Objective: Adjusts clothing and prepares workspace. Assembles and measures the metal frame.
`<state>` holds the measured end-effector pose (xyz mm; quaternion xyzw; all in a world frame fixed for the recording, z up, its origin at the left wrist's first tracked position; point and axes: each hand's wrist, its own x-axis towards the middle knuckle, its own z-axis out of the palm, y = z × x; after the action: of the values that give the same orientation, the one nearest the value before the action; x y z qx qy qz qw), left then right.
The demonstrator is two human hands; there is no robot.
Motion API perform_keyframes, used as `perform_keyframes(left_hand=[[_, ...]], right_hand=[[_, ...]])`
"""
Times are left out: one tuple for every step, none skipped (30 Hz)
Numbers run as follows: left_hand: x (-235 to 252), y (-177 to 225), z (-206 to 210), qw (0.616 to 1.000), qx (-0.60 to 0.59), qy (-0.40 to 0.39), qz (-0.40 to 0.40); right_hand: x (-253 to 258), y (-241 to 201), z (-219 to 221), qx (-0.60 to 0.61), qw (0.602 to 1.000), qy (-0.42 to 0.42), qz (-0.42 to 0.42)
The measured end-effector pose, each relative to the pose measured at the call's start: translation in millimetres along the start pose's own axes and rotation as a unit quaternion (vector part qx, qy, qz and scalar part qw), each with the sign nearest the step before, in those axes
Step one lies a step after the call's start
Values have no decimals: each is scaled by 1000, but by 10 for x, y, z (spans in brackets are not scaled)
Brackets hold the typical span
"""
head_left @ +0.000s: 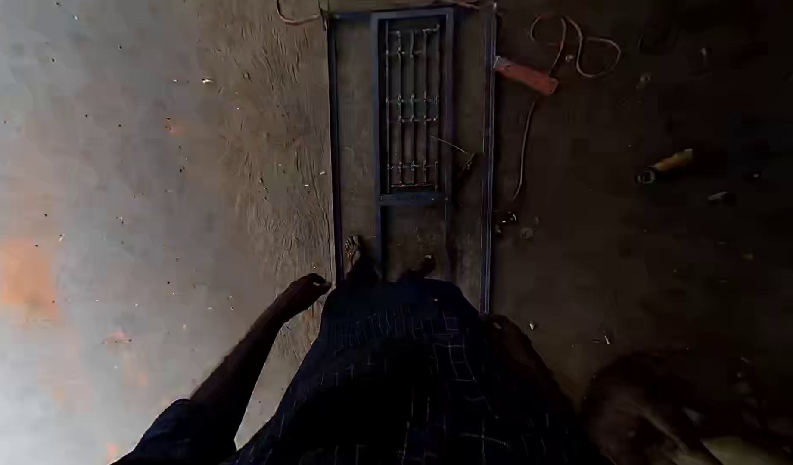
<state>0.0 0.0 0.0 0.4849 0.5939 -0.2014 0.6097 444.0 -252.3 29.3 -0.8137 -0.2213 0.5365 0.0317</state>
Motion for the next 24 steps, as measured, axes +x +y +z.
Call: perform_keyframes(left_hand=[[-5,73,14,1000,-4,-12,14],[21,185,29,999,-4,-21,31],[72,290,69,998,11,-27,48],[142,367,133,997,33,-26,63],[193,447,195,996,48,-26,72],[236,539,248,996,52,-22,74],[284,636,291,996,41,-10,72],[337,729,328,998,20,6,66],[387,814,370,998,-11,15,53],[439,890,420,998,-53,17,39],[491,952,480,995,-92,14,31],[539,1005,555,992,-119,9,26],[580,1078,622,990,-138,2,25],[612,1169,682,988,-153,2,28],[636,1252,728,985,-169,6,25],[662,1315,749,981,-194,14,14],[690,1349,757,975,-221,24,0],[710,1366,760,969,-244,30,-10],[712,1376,769,966,-255,28,-19],[691,1383,789,967,-251,12,-30],[652,1383,819,971,-236,-19,-41],[598,1388,856,971,-226,-57,-47],[549,1383,905,968,-233,-88,-40],[518,1370,973,961,-254,-109,-23]], right_hand=[[21,33,5,6,1000,-12,-5],[62,49,-6,12,1000,-17,-9],[105,90,-31,11,1000,-16,-9],[172,183,-63,-3,1000,-14,-12],[228,259,-124,-19,1000,-18,-16],[290,326,-213,-34,999,-23,-24],[369,369,-316,-43,998,-29,-30],[442,415,-403,-40,998,-33,-31],[501,492,-468,-24,998,-32,-39],[549,554,-531,-6,998,-35,-43],[582,616,-590,12,998,-41,-44],[602,674,-646,27,998,-46,-46],[624,712,-713,44,997,-51,-49],[635,743,-787,65,995,-54,-50],[637,773,-857,89,993,-55,-48],[640,802,-914,112,991,-55,-46],[641,827,-964,132,989,-56,-42],[648,856,-1005,146,987,-57,-41],[669,889,-1044,147,987,-58,-42],[695,924,-1084,136,988,-60,-42],[724,963,-1125,116,990,-63,-42],[728,947,-1179,95,993,-66,-39],[726,938,-1227,81,994,-70,-36],[726,962,-1262,78,994,-72,-31]])
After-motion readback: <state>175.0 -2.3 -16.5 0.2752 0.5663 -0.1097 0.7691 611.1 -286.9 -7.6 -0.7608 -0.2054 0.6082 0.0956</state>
